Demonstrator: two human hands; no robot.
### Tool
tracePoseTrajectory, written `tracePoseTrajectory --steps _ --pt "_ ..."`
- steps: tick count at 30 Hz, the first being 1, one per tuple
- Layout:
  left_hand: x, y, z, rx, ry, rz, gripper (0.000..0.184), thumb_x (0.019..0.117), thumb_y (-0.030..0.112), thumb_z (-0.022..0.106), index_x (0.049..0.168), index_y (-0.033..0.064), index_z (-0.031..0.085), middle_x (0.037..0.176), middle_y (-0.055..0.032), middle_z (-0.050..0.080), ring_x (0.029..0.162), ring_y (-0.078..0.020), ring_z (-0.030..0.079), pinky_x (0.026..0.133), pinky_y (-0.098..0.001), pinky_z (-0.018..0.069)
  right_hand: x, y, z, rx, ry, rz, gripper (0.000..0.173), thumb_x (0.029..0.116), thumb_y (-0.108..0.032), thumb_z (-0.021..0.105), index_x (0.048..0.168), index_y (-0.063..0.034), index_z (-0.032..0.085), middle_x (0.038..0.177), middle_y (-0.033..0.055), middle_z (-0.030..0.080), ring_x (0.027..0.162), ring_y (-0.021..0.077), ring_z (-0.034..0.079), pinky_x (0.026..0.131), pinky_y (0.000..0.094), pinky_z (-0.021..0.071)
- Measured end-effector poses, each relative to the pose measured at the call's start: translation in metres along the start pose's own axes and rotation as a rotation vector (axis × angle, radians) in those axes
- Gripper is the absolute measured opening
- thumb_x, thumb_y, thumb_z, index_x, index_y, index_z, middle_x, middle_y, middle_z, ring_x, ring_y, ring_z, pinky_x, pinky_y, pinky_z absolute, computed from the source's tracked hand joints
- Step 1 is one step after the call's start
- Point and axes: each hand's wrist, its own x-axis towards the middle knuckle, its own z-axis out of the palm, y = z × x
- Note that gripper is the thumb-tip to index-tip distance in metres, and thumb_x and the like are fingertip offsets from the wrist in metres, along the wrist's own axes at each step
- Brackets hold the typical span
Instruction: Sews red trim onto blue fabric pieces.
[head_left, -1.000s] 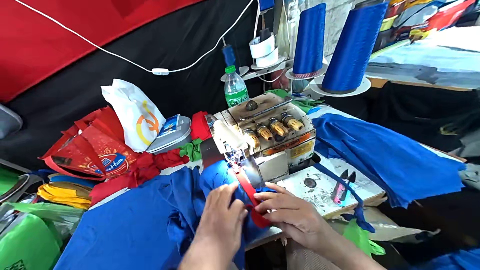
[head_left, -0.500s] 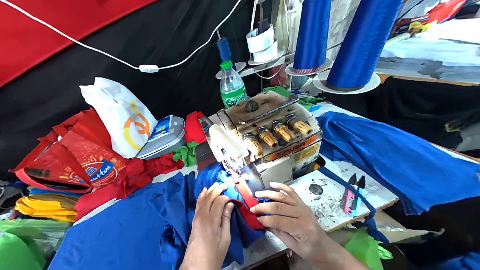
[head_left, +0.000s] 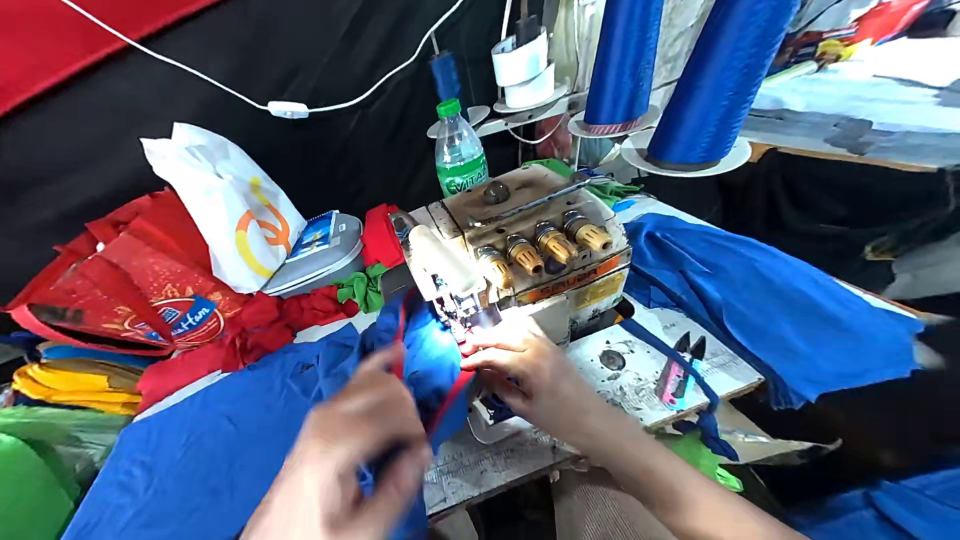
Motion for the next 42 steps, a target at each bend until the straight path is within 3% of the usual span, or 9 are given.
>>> tracePoseTrajectory --steps 3,7,11,15,19,29,34,38,42 --pt "0.001 0.053 0.009 0.111 -0.246 0.063 0.027 0.101 0.014 0.056 0.08 0.0008 0.067 0.073 -0.0135 0.061 0.079 -0.0278 0.063 0.096 -0.0382 0.0482 0.006 -0.001 -0.003 -0.027 -0.081 0.008 0.016 0.0897 -0.013 0.067 0.098 -0.0159 0.08 0.109 -0.0014 0.074 0.108 0.0166 0.067 0.097 0.0434 0.0496" --pt "-0.002 0.061 0.031 0.186 -0.294 0.061 0.024 0.1007 0.013 0.057 0.084 0.0009 0.069 0.074 -0.0133 0.061 0.075 -0.0285 0.062 0.08 -0.0368 0.0498 0.01 -0.001 -0.008 -0.039 -0.14 -0.013 0.018 0.0919 -0.017 0.064 0.101 -0.0176 0.08 0.108 -0.0011 0.072 0.108 0.0177 0.065 0.098 0.0442 0.0477" --pt "-0.004 0.056 0.033 0.164 -0.23 0.045 0.023 0.1012 0.015 0.057 0.086 0.0018 0.068 0.076 -0.0124 0.061 0.076 -0.0257 0.061 0.079 -0.0336 0.0484 0.007 -0.003 -0.012 0.082 -0.103 -0.085 0.018 0.0951 -0.012 0.062 0.104 -0.0129 0.078 0.115 0.0021 0.071 0.117 0.0159 0.063 0.103 0.0333 0.0486" --pt "-0.005 0.05 0.025 0.114 -0.133 -0.007 0.025 0.1027 0.019 0.056 0.089 0.0017 0.068 0.077 -0.0115 0.06 0.079 -0.0222 0.058 0.077 -0.0291 0.0472 0.012 -0.007 -0.014 0.266 -0.128 -0.213 0.013 0.098 -0.004 0.062 0.1 -0.0046 0.075 0.105 0.0058 0.073 0.11 0.0138 0.067 0.099 0.0258 0.0528" --pt "-0.003 0.044 0.011 0.095 -0.063 -0.055 0.028 0.1044 0.023 0.056 0.093 0.0015 0.068 0.079 -0.0097 0.059 0.078 -0.0153 0.056 0.072 -0.0228 0.0449 0.019 -0.009 -0.019 0.381 -0.16 -0.198 0.011 0.0963 -0.004 0.065 0.101 -0.0028 0.075 0.103 0.0064 0.073 0.103 0.0096 0.068 0.092 0.021 0.0546" --pt "-0.001 0.039 0.014 -0.005 -0.021 -0.062 0.027 0.1057 0.024 0.055 0.095 0.0014 0.067 0.081 -0.0072 0.056 0.078 -0.0082 0.054 0.071 -0.016 0.0439 0.008 -0.023 -0.024 0.252 -0.115 -0.24 0.012 0.0995 -0.012 0.063 0.1 -0.0055 0.073 0.101 0.0046 0.073 0.103 0.0112 0.067 0.096 0.0225 0.052" --pt "-0.002 0.035 0.019 -0.031 -0.011 -0.065 0.027 0.1059 0.023 0.054 0.095 0.0012 0.066 0.081 -0.0063 0.056 0.078 -0.0064 0.054 0.07 -0.0146 0.0437 0.004 -0.021 -0.023 0.251 -0.088 -0.09 0.013 0.0967 -0.011 0.066 0.109 -0.0077 0.065 0.118 0.006 0.067 0.117 0.0109 0.064 0.099 0.0234 0.0534" --pt "-0.006 0.034 0.009 -0.013 0.033 -0.099 0.026 0.1058 0.022 0.054 0.096 0.0009 0.065 0.083 -0.0074 0.058 0.081 -0.0056 0.056 0.074 -0.0144 0.0455 0.01 -0.007 -0.013 0.201 -0.008 -0.097 0.009 0.0959 -0.011 0.066 0.1 -0.0096 0.073 0.109 0.003 0.069 0.109 0.0117 0.064 0.095 0.0245 0.054" --pt "-0.009 0.03 0.004 -0.022 0.054 -0.117 0.026 0.1062 0.024 0.054 0.096 0.0021 0.065 0.083 -0.0051 0.057 0.08 -0.0034 0.055 0.074 -0.0139 0.0447 0.019 -0.006 -0.007 0.158 -0.032 -0.139 0.012 0.0971 -0.012 0.064 0.1 -0.0088 0.076 0.108 0.003 0.072 0.108 0.0139 0.066 0.096 0.0277 0.0538"
